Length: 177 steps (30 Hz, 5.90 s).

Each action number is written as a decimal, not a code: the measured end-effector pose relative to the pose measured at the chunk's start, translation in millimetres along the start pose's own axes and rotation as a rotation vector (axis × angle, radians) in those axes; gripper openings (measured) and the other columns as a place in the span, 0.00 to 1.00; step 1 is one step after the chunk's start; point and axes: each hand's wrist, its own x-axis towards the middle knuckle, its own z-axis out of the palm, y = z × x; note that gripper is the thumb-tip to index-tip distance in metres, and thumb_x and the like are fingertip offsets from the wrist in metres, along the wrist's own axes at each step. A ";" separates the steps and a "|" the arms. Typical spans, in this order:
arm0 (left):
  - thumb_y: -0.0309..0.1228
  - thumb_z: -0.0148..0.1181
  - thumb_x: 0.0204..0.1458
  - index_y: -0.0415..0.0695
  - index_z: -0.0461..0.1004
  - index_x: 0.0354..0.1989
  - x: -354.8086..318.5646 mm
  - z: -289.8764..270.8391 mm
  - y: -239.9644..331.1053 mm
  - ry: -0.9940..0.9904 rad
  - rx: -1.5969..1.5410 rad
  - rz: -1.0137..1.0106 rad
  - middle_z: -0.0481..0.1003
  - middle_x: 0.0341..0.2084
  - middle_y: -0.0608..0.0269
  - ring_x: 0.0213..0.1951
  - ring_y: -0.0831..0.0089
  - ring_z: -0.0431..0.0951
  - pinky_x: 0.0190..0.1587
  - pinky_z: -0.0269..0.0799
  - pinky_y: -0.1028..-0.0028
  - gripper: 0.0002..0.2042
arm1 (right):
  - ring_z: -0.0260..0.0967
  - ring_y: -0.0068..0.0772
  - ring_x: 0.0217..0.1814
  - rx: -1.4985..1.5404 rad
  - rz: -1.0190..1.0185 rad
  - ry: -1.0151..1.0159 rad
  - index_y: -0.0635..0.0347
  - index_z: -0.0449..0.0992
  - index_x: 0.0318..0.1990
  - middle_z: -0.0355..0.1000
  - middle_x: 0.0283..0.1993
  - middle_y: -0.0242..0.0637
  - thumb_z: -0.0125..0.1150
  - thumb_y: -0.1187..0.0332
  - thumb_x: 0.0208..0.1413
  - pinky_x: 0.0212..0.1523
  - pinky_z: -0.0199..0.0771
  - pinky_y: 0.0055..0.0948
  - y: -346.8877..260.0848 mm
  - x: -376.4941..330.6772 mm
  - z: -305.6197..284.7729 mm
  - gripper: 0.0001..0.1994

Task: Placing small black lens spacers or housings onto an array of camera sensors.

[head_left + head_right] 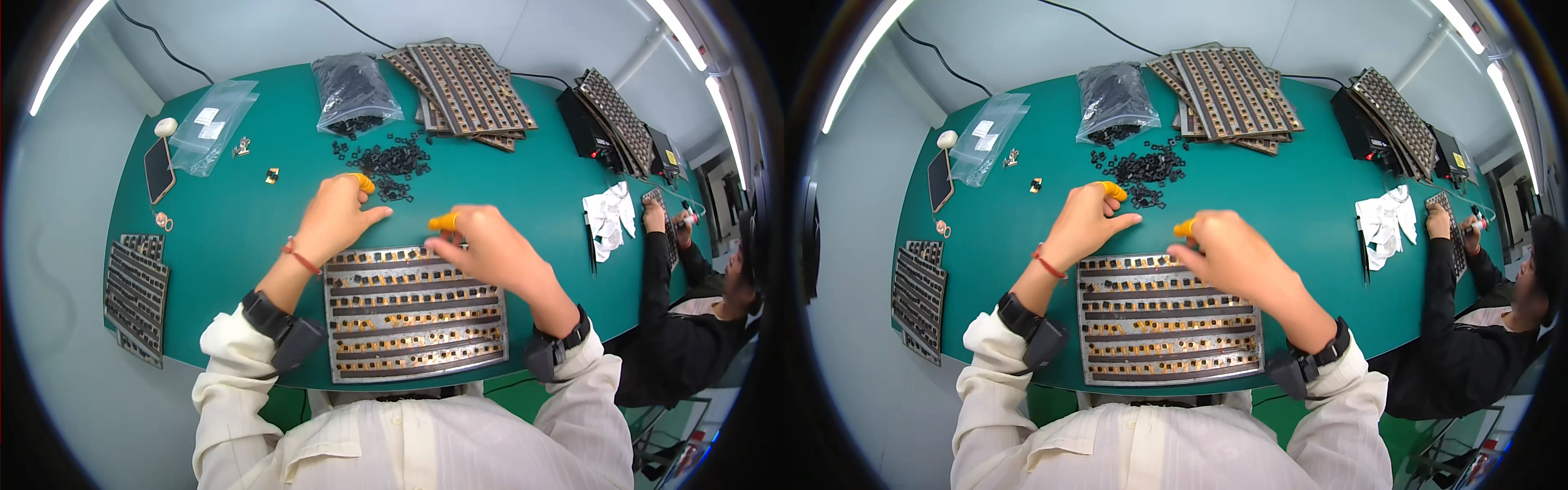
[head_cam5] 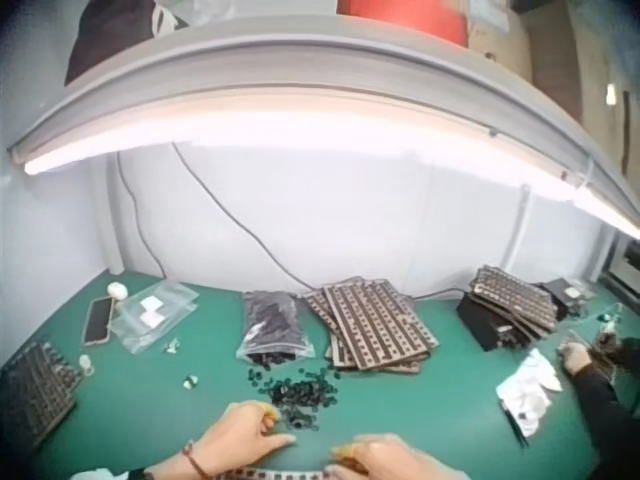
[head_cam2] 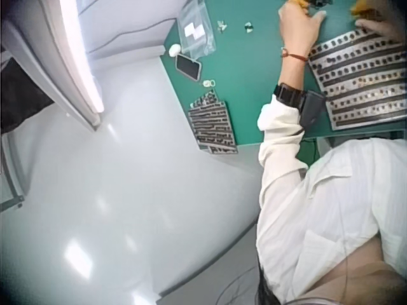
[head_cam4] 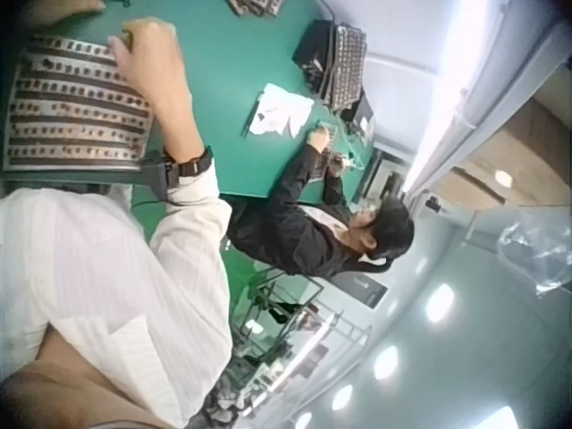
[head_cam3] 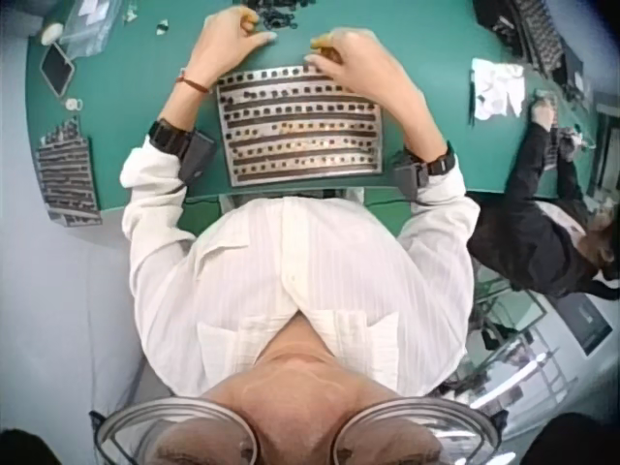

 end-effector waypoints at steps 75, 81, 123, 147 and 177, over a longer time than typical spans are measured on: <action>0.25 0.67 0.45 0.36 0.77 0.28 -115.7 -41.8 14.5 -0.049 0.059 0.137 0.74 0.23 0.58 0.26 0.67 0.75 0.30 0.72 0.71 0.06 | 0.69 0.40 0.33 -0.189 0.091 0.152 0.67 0.80 0.30 0.69 0.30 0.39 0.71 0.70 0.49 0.32 0.70 0.36 16.8 -141.0 16.2 0.09; 0.25 0.67 0.44 0.37 0.77 0.28 -147.9 -42.2 9.7 -0.159 0.080 0.260 0.72 0.25 0.58 0.29 0.63 0.74 0.33 0.71 0.67 0.06 | 0.65 0.46 0.19 -0.295 0.160 0.071 0.69 0.73 0.18 0.65 0.18 0.43 0.70 0.66 0.52 0.23 0.66 0.40 -2.2 -145.8 15.7 0.18; 0.29 0.68 0.50 0.36 0.81 0.37 -30.4 -1.8 11.6 0.054 0.125 0.124 0.78 0.29 0.53 0.32 0.61 0.80 0.35 0.75 0.67 0.10 | 0.76 0.53 0.39 -0.266 0.035 0.038 0.68 0.80 0.30 0.75 0.35 0.51 0.62 0.72 0.54 0.42 0.77 0.45 13.2 23.9 20.3 0.07; 0.27 0.66 0.46 0.34 0.81 0.31 -51.1 -19.3 4.5 -0.015 0.038 0.158 0.76 0.23 0.55 0.26 0.64 0.78 0.31 0.74 0.69 0.08 | 0.78 0.49 0.36 -0.053 0.233 0.085 0.69 0.81 0.35 0.78 0.33 0.49 0.69 0.70 0.50 0.38 0.78 0.40 12.0 29.5 34.9 0.09; 0.41 0.68 0.51 0.40 0.72 0.15 -166.5 -20.0 34.8 -0.249 0.357 0.354 0.69 0.14 0.57 0.19 0.57 0.70 0.26 0.67 0.62 0.20 | 0.70 0.42 0.37 -0.087 0.082 0.139 0.68 0.78 0.34 0.70 0.35 0.41 0.70 0.75 0.48 0.37 0.73 0.36 7.2 -131.6 10.6 0.08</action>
